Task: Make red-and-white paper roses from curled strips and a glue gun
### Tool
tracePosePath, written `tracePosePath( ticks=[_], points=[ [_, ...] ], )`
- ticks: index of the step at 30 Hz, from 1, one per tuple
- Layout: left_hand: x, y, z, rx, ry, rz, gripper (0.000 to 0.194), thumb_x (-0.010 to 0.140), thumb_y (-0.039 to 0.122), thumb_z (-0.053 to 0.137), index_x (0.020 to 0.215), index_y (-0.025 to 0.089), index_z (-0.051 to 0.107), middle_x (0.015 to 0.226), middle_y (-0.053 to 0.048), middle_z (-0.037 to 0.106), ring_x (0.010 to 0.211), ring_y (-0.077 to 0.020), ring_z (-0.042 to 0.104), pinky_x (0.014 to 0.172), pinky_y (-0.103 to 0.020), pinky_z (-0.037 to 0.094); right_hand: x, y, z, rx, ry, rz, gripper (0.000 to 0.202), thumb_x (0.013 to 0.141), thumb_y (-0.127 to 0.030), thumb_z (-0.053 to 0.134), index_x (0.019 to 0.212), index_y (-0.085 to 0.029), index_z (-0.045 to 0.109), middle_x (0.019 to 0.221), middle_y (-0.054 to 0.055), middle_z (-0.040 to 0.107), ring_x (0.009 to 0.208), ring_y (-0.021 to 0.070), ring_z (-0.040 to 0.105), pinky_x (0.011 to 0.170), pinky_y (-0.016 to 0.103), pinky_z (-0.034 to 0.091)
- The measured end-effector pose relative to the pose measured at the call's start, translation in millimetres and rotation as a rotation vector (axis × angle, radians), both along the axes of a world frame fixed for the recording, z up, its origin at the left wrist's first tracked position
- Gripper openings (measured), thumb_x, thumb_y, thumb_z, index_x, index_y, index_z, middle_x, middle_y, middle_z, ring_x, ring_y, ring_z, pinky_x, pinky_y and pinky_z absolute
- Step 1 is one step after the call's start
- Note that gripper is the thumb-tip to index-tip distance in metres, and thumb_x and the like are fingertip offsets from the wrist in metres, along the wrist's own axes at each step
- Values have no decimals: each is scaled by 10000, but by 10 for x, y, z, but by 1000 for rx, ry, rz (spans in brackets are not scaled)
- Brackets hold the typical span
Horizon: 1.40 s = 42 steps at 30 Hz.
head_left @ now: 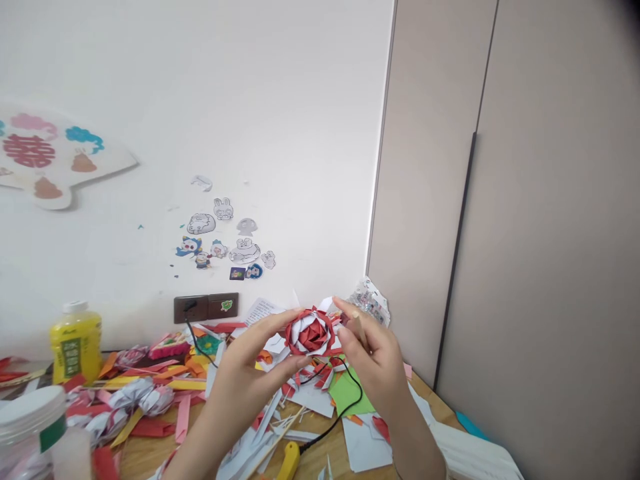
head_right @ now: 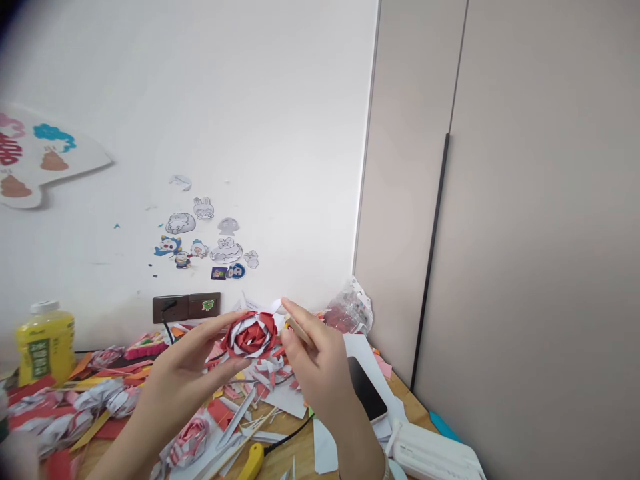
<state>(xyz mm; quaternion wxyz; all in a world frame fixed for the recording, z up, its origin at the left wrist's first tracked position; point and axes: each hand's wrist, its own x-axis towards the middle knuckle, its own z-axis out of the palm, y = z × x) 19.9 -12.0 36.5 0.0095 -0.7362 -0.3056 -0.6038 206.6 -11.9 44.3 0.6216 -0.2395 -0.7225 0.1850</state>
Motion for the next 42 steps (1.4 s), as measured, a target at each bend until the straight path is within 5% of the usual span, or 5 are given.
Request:
tracePosePath(
  ticks=[12, 22, 31, 37, 42],
  points=[
    [167, 36, -20, -208, -165, -119, 700, 737, 406, 722, 1370, 329, 434, 1401, -47, 519, 1281, -275, 471, 1015, -401, 442, -266, 216, -210, -92, 159, 113, 396, 915, -425, 507, 1247, -209, 524, 642, -59, 326, 547, 111, 374, 544, 224, 406],
    [217, 7, -8, -220, -367, -73, 546, 693, 251, 734, 1221, 258, 595, 1220, -47, 671, 1086, -259, 643, 911, -365, 544, -366, 156, -235, 61, 22, -19, 385, 975, -380, 357, 1241, -195, 565, 549, -42, 443, 451, 109, 427, 446, 212, 431],
    [183, 71, -94, -209, -356, -52, 461, 696, 245, 719, 1148, 291, 646, 1191, -22, 688, 1120, -259, 620, 944, -388, 518, -300, 167, -217, -24, 18, 173, 382, 971, -351, 389, 1304, -213, 516, 551, -71, 375, 467, 89, 368, 457, 191, 363],
    [-138, 94, -449, -609, -680, -75, 490, 631, 323, 801, 1092, 240, 656, 1162, -41, 686, 1098, -266, 614, 876, -349, 526, -250, 388, -334, -100, -107, -135, 420, 983, -330, 348, 1374, -177, 377, 688, -11, 561, 598, 147, 548, 551, 234, 444],
    [-353, -54, -945, -769, -962, -222, 337, 675, 529, 727, 807, 231, 644, 741, 24, 680, 679, -155, 647, 678, -286, 545, -184, 537, -893, -183, -553, -407, 302, 943, -162, 357, 1090, -167, 621, 899, 91, 706, 804, 211, 665, 674, 273, 473]
  ],
)
